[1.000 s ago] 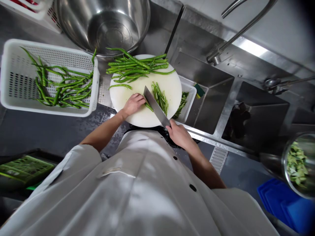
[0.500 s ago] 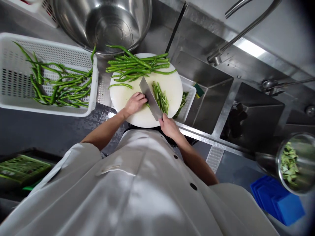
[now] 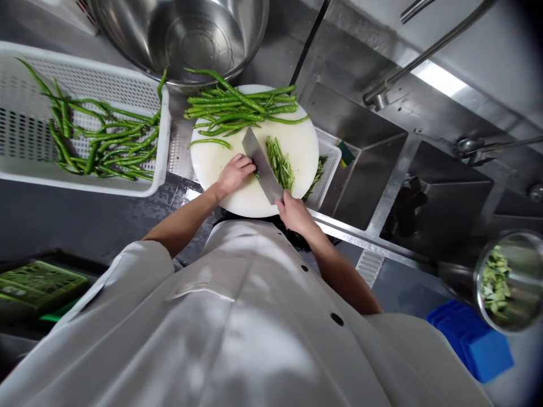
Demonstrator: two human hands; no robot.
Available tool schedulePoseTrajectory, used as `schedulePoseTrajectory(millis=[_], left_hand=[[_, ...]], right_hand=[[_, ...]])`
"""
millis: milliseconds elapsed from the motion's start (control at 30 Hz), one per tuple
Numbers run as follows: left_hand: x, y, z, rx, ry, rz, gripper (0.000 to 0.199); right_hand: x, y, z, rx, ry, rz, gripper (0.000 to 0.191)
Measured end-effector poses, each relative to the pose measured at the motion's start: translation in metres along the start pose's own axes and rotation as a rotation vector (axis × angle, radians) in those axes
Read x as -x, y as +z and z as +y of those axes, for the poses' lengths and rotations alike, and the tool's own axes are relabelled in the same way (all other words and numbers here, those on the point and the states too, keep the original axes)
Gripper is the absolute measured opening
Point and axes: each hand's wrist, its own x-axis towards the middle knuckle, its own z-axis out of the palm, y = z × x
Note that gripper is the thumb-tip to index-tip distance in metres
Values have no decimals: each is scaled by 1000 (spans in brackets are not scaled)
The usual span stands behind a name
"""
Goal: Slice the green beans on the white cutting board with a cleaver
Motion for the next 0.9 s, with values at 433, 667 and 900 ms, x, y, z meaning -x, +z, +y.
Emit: schedulePoseTrajectory(millis=[433, 667, 900], left_hand=[[-1, 0, -1, -3, -40, 43, 27], [10, -46, -36, -151, -400, 178, 27], [19, -66, -50, -52, -329, 178, 34]], right_hand=[[33, -21, 21, 37, 2, -14, 41], [53, -14, 39, 43, 10, 165, 43], [45, 20, 40, 18, -49, -16, 39]])
